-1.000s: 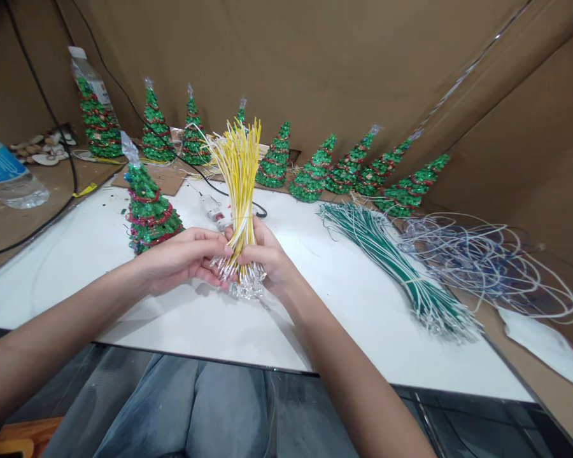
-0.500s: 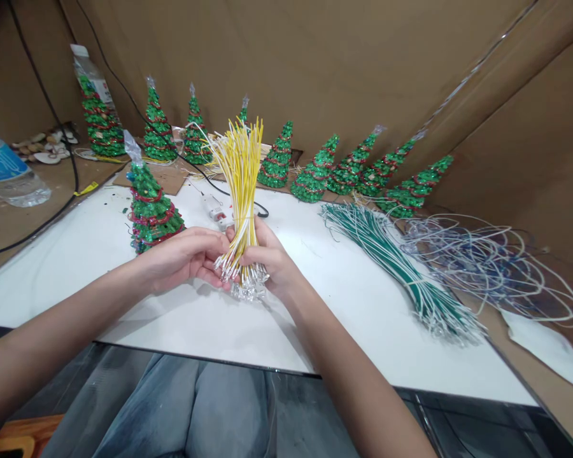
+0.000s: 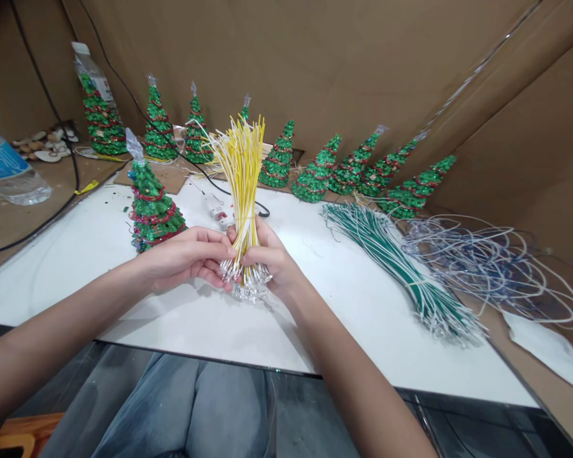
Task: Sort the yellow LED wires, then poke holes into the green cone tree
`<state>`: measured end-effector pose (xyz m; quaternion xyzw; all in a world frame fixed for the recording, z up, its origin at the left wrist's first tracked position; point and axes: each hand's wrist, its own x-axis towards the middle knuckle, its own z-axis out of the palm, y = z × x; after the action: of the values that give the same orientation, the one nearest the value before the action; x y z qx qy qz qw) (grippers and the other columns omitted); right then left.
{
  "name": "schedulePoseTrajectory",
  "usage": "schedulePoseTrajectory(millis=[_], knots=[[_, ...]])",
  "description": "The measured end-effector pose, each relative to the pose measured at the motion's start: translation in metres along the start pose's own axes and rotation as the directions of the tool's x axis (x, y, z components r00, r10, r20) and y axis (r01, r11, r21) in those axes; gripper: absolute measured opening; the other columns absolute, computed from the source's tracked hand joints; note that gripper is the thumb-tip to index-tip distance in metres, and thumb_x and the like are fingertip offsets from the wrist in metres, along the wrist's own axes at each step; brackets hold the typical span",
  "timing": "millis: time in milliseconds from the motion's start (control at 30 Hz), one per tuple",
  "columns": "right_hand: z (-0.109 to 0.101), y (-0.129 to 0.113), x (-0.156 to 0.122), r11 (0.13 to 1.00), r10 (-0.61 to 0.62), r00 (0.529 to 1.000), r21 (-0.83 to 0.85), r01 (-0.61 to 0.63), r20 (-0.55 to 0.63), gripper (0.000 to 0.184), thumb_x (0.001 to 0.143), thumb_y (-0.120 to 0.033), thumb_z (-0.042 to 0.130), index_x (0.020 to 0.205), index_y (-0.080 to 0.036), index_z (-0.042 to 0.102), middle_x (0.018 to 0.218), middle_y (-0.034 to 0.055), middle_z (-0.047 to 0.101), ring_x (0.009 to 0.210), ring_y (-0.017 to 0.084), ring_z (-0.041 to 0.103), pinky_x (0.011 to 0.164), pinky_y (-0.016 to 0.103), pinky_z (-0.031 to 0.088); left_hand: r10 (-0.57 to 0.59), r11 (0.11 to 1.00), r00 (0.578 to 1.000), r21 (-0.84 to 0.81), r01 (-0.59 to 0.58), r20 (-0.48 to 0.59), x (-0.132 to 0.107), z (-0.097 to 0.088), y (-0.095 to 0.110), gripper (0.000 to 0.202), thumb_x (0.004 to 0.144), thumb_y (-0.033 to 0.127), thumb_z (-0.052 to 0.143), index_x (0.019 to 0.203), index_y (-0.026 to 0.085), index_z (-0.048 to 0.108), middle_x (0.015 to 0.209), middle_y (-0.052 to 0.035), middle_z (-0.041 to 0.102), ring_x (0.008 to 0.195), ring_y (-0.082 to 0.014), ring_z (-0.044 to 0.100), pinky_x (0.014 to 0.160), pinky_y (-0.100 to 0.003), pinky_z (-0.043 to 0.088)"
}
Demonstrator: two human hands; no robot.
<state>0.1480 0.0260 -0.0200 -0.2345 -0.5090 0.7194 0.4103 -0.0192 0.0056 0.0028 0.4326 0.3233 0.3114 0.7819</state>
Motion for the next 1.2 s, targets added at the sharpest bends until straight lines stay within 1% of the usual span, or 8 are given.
schedulePoseTrajectory(millis=[200,367,567,800,933,1033,1200], knots=[[0.0003,0.0001,-0.0012,1.0,-0.006,1.0,-0.019,0.005,-0.026,0.048,0.05,-0.011,0.062,0.095,-0.022,0.049,0.083,-0.004,0.058,0.057,0.013,0.06,0.037,0.025,0.049,0.005,1.0,1.0,-0.002,-0.005,0.013,-0.0003,-0.0002,-0.0007,0.01,0.079,0.011,0.066,0.07,0.009,0.069,0.063,-0.0086,0.074,0.052,-0.0139,0.07,0.053,-0.018,0.058],[-0.0002,0.0003,-0.0001,1.0,-0.002,1.0,-0.009,0.002,-0.002,0.048,0.05,-0.01,0.061,0.095,-0.022,0.048,0.083,-0.0048,0.058,0.055,0.011,0.058,0.037,0.024,0.048,-0.003,1.0,1.0,0.007,0.003,0.005,0.0,0.0002,-0.0006,0.011,0.081,0.011,0.064,0.071,0.008,0.07,0.064,-0.0091,0.074,0.053,-0.0143,0.071,0.055,-0.019,0.058],[-0.0024,0.0014,0.0002,1.0,-0.006,1.0,0.01,0.006,0.016,0.052,0.05,-0.007,0.059,0.098,-0.023,0.047,0.083,-0.0056,0.057,0.057,0.01,0.058,0.04,0.024,0.049,-0.013,1.0,1.0,0.001,0.013,-0.008,0.0003,0.0005,-0.0006,0.013,0.081,0.011,0.063,0.071,0.008,0.069,0.063,-0.0085,0.073,0.051,-0.0136,0.07,0.051,-0.018,0.057],[-0.0005,0.0003,0.0002,1.0,0.031,0.999,0.002,-0.031,-0.025,0.051,0.048,-0.009,0.062,0.095,-0.022,0.047,0.081,-0.0051,0.058,0.057,0.012,0.058,0.041,0.026,0.051,0.015,1.0,1.0,0.005,-0.015,0.024,0.001,-0.0008,-0.003,0.011,0.082,0.011,0.062,0.073,0.008,0.069,0.063,-0.0079,0.074,0.052,-0.0133,0.071,0.053,-0.017,0.058],[0.0001,-0.0007,0.0002,1.0,0.018,0.999,-0.006,-0.018,-0.03,0.052,0.047,-0.007,0.061,0.095,-0.022,0.047,0.08,-0.0054,0.058,0.057,0.011,0.058,0.041,0.025,0.05,-0.002,1.0,1.0,0.013,0.002,-0.003,0.0015,0.0013,-0.0017,0.015,0.083,0.011,0.061,0.073,0.007,0.07,0.061,-0.0073,0.073,0.049,-0.0128,0.07,0.05,-0.016,0.057],[-0.0002,-0.0005,0.0003,1.0,0.01,1.0,-0.027,-0.01,-0.022,0.051,0.048,-0.008,0.06,0.095,-0.022,0.046,0.079,-0.0056,0.059,0.052,0.011,0.057,0.038,0.025,0.049,-0.016,1.0,0.999,0.017,0.016,-0.032,0.0018,0.0022,-0.0011,0.017,0.085,0.014,0.062,0.072,0.007,0.069,0.06,-0.0067,0.072,0.048,-0.0124,0.069,0.049,-0.016,0.057],[-0.0003,0.0013,0.0005,0.998,0.02,0.999,-0.067,-0.018,0.033,0.047,0.052,-0.011,0.06,0.094,-0.022,0.045,0.071,-0.0057,0.06,0.045,0.013,0.057,0.036,0.026,0.046,0.007,0.999,1.0,0.044,-0.006,-0.016,0.0009,0.0013,-0.0017,0.018,0.083,0.025,0.069,0.076,0.008,0.07,0.063,-0.0064,0.073,0.049,-0.0112,0.068,0.05,-0.016,0.056]])
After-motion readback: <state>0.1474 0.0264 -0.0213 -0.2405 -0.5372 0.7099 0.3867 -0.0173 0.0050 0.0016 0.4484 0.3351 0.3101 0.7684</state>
